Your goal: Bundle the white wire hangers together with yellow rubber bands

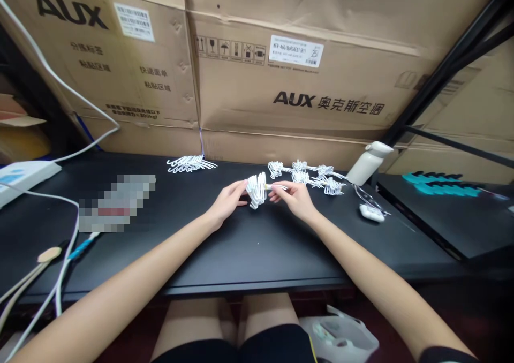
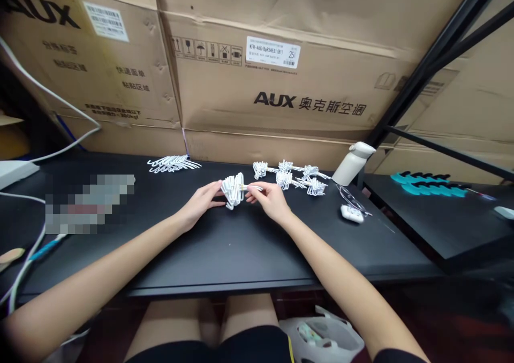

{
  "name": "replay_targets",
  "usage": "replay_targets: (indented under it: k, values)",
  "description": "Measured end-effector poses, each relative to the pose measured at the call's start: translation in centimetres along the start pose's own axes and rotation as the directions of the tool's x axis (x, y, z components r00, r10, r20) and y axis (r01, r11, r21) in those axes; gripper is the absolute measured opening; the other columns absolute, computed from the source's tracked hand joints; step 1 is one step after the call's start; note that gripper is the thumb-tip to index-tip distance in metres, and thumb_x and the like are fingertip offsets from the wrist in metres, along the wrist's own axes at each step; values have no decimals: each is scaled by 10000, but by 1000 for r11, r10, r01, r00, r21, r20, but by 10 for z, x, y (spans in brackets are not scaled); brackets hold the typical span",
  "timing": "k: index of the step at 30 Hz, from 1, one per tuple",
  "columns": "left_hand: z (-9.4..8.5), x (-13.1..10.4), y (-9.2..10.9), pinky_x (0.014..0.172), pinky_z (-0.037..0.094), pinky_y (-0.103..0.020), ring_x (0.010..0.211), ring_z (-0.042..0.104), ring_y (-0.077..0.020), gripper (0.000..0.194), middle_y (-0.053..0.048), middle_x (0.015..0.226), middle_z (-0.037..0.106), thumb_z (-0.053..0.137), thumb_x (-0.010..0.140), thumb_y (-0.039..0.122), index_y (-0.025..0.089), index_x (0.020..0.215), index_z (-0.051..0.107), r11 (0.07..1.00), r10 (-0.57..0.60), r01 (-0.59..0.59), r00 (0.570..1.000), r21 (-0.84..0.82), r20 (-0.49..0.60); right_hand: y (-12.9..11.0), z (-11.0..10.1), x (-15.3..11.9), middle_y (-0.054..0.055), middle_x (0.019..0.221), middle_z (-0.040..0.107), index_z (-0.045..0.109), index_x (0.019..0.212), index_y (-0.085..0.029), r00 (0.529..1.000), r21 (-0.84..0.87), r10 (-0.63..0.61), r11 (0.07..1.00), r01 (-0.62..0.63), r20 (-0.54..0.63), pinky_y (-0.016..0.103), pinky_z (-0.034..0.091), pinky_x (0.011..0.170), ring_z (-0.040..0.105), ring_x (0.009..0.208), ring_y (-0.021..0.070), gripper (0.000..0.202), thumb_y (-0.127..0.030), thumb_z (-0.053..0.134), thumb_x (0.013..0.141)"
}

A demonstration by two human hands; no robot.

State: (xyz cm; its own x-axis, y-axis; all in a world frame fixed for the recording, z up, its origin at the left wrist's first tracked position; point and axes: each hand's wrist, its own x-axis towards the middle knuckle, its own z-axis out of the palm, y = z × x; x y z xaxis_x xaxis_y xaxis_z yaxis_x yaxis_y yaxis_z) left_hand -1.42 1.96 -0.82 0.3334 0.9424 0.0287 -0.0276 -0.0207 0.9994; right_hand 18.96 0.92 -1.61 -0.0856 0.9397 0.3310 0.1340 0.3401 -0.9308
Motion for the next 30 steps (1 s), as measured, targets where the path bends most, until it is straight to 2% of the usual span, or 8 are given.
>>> replay_targets:
  k: [4,6,8,11,18,22,27,30]
  values:
    - [-4,2,-3,798,516,-332,1147,534,-260,452,-128,1283,545,517,815,531,177,1089,583,998,-10,16,993,55,-119,11,-24,11,67,681,695,684,866,-139,997,-135,-6,991,-5,-81,333,540,580,660,594,188,365,-483,607,773]
    - [-4,3,-5,793,519,-328,1138,540,-254,430,-130,1260,557,508,822,520,178,1072,583,998,-7,15,992,66,-123,16,-38,16,68,684,696,692,848,-156,993,-312,-62,950,29,-97,340,514,571,653,606,204,349,-477,561,809]
    - [-4,3,-6,786,521,-323,1129,547,-249,417,-128,1240,569,497,829,512,178,1063,580,997,-1,11,992,77,-126,20,-50,21,67,740,710,703,798,-181,984,-561,-175,817,133,-21,363,494,648,644,672,219,277,-410,551,833]
    - [-3,3,-7,781,520,-323,1115,556,-243,410,-126,1217,580,489,834,507,176,1061,573,996,5,6,992,90,-124,24,-64,26,70,832,721,710,774,-198,958,-776,-282,591,220,57,391,454,754,614,783,243,202,-318,561,839]
    - [-4,4,-7,797,515,-336,1102,559,-234,408,-122,1192,586,495,831,509,175,1056,562,994,17,-6,994,106,-104,27,-60,24,86,895,680,704,803,-193,955,-945,-295,310,102,6,399,385,788,538,875,267,154,-209,554,836]
    - [-4,4,-7,805,515,-344,1101,558,-230,391,-119,1188,585,505,830,492,176,1054,556,991,22,-10,996,131,-92,28,-48,20,85,941,649,705,820,-173,959,-942,-267,290,170,91,375,390,816,527,879,239,184,-122,528,812]
    - [-3,5,-10,775,529,-354,1085,565,-236,358,-121,1162,596,518,821,444,175,1054,551,985,54,-38,994,169,-90,33,-40,18,108,961,643,705,833,-167,961,-939,-242,279,203,136,416,384,857,519,927,268,172,-200,537,820]
    - [-10,9,-8,793,527,-373,1075,571,-244,345,-117,1154,606,548,801,426,176,1038,567,957,146,-125,987,263,-62,34,-41,18,105,940,663,695,815,-175,960,-904,-272,388,179,73,452,385,872,532,927,279,159,-233,548,802]
